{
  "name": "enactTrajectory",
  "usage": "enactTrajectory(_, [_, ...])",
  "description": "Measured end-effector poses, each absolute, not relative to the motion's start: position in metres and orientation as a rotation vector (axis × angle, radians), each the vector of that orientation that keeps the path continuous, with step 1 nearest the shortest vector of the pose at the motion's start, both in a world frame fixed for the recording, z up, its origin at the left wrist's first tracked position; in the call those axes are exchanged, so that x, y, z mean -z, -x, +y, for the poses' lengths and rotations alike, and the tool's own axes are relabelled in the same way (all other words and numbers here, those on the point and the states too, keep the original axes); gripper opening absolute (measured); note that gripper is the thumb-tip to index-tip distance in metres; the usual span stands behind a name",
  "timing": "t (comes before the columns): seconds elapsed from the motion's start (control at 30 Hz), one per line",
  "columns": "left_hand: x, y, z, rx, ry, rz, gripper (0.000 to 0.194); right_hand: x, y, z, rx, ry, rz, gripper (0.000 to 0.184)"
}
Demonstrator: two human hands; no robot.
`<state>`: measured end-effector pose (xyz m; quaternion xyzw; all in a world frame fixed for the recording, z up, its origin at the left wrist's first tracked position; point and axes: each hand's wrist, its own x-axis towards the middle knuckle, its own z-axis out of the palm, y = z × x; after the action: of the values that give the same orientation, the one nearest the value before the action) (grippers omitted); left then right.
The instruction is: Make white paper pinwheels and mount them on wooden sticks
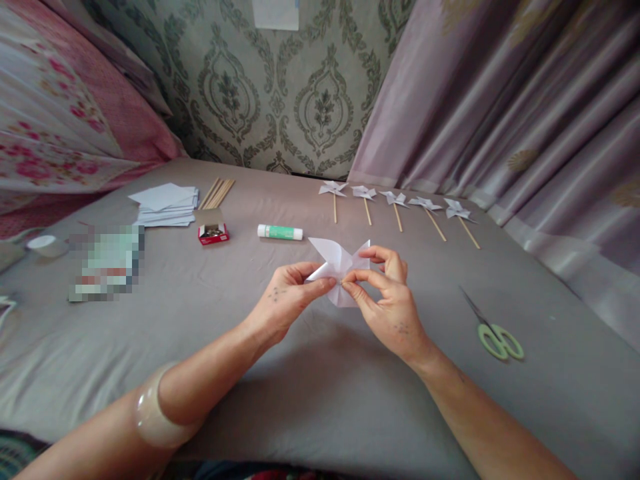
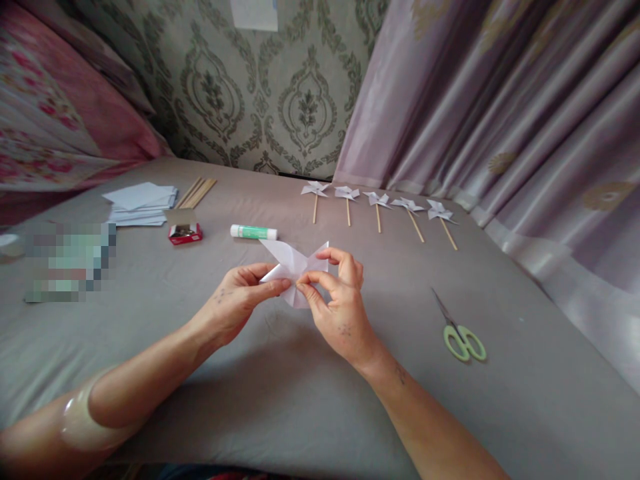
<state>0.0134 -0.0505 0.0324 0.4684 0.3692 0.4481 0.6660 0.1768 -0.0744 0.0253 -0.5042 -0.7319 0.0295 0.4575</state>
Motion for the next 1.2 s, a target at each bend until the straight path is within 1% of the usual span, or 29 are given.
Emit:
enactTrajectory(0.3, [-0.032,-0.014,-0.053,-1.024,-1.137,0.881,0.027,-0.024,-0.178,-0.073,-0.135,1.249,-1.787,0.008])
enactTrajectory(0.63, [-0.031,-0.016,-0.055,-1.021,-1.211,0.924,0.032,-0.022,-0.176,-0.071,-0.302,1.266,-1.727,0.009])
enactTrajectory(1.2, [-0.027,-0.016,-0.052,-1.023,-1.317,0.982,0.026,-0.014,-0.177,-0.066,-0.496,1.277,-1.685,0.012])
